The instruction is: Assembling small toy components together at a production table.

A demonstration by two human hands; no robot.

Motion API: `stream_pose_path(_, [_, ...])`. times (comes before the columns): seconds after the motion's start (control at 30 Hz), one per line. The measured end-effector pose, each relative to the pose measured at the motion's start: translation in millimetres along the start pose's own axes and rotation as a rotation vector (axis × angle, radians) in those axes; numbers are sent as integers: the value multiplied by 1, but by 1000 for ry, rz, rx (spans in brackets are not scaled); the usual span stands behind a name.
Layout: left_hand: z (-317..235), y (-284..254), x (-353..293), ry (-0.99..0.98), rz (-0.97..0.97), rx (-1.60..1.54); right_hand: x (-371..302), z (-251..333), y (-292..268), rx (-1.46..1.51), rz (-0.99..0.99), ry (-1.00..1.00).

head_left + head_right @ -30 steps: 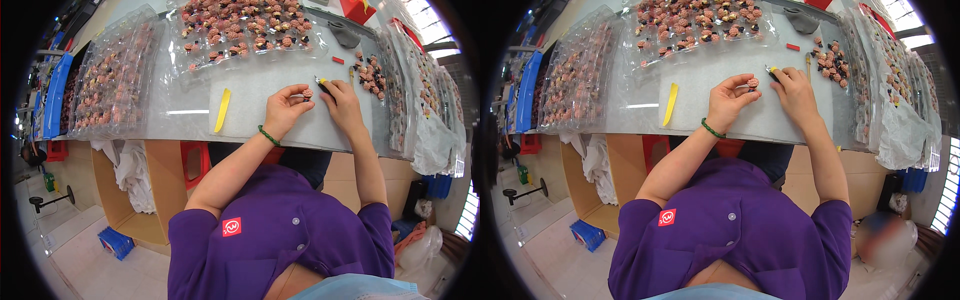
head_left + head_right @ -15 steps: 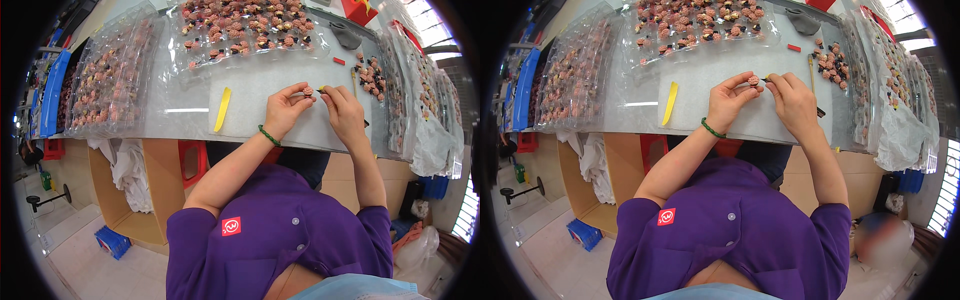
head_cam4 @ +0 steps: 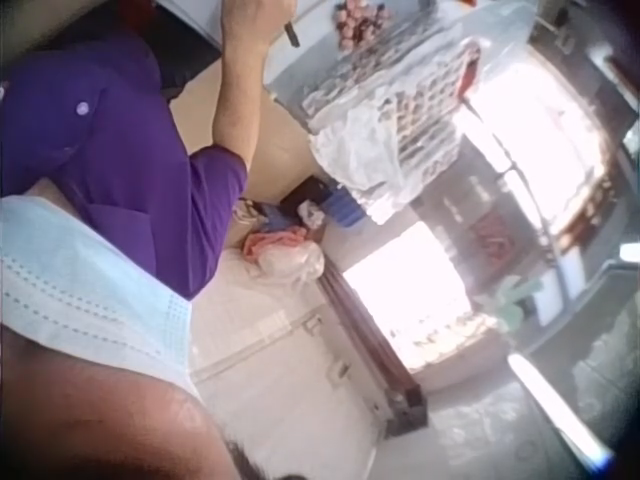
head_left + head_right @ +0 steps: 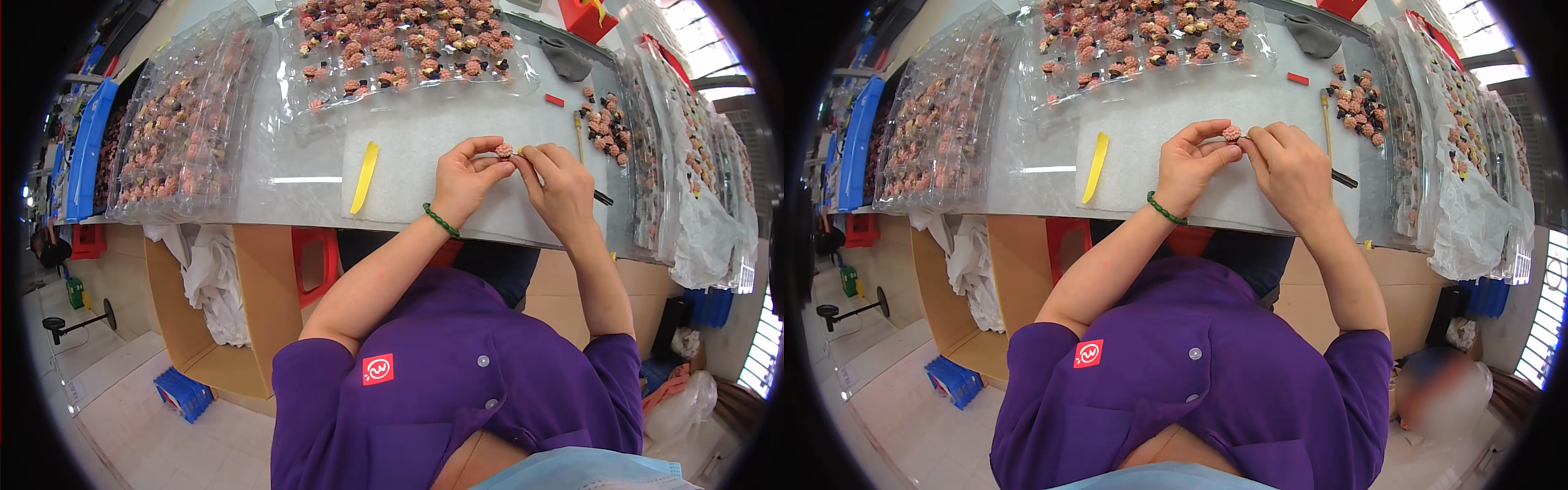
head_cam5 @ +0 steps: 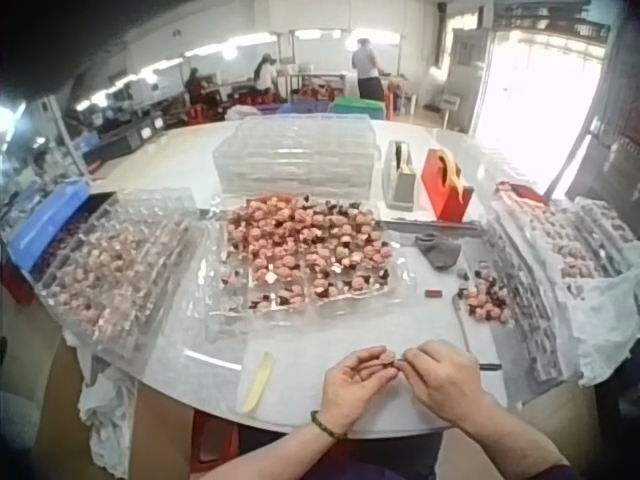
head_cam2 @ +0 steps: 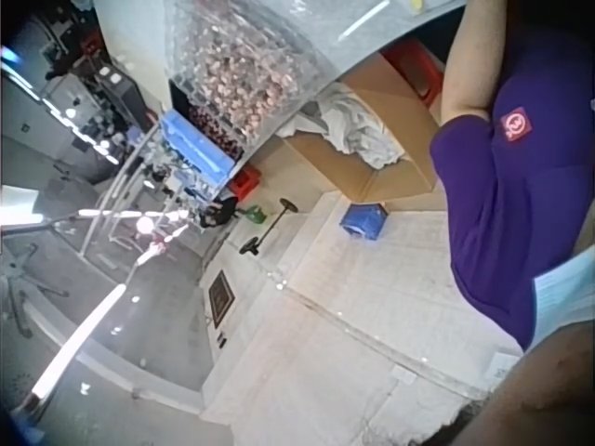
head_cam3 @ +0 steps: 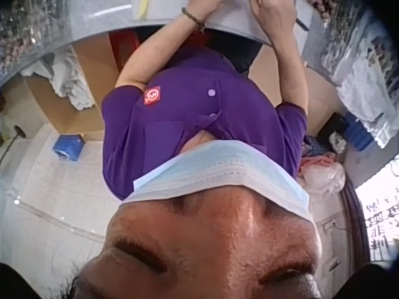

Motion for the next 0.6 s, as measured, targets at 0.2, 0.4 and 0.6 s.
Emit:
stream_pose_path(0.2, [1, 0, 0, -13, -10, -15, 1, 3, 0, -11, 0, -14])
stream_pose_path(0.4, [1, -1, 0, -6, -16, -4, 1, 3, 0, -27, 0, -13])
stream_pose_path(0.6, [1, -1, 0, 3, -18, 11, 2, 4, 1, -27, -1, -24])
Point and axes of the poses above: each hand's wrist, its own x-axis towards the middle knuckle, its own y-axis out of the palm, z = x × y, the point moved 8 cm from there along x, towards the middle knuckle, and after that the axes turned 4 degrees about x, right-handed, at the moved point
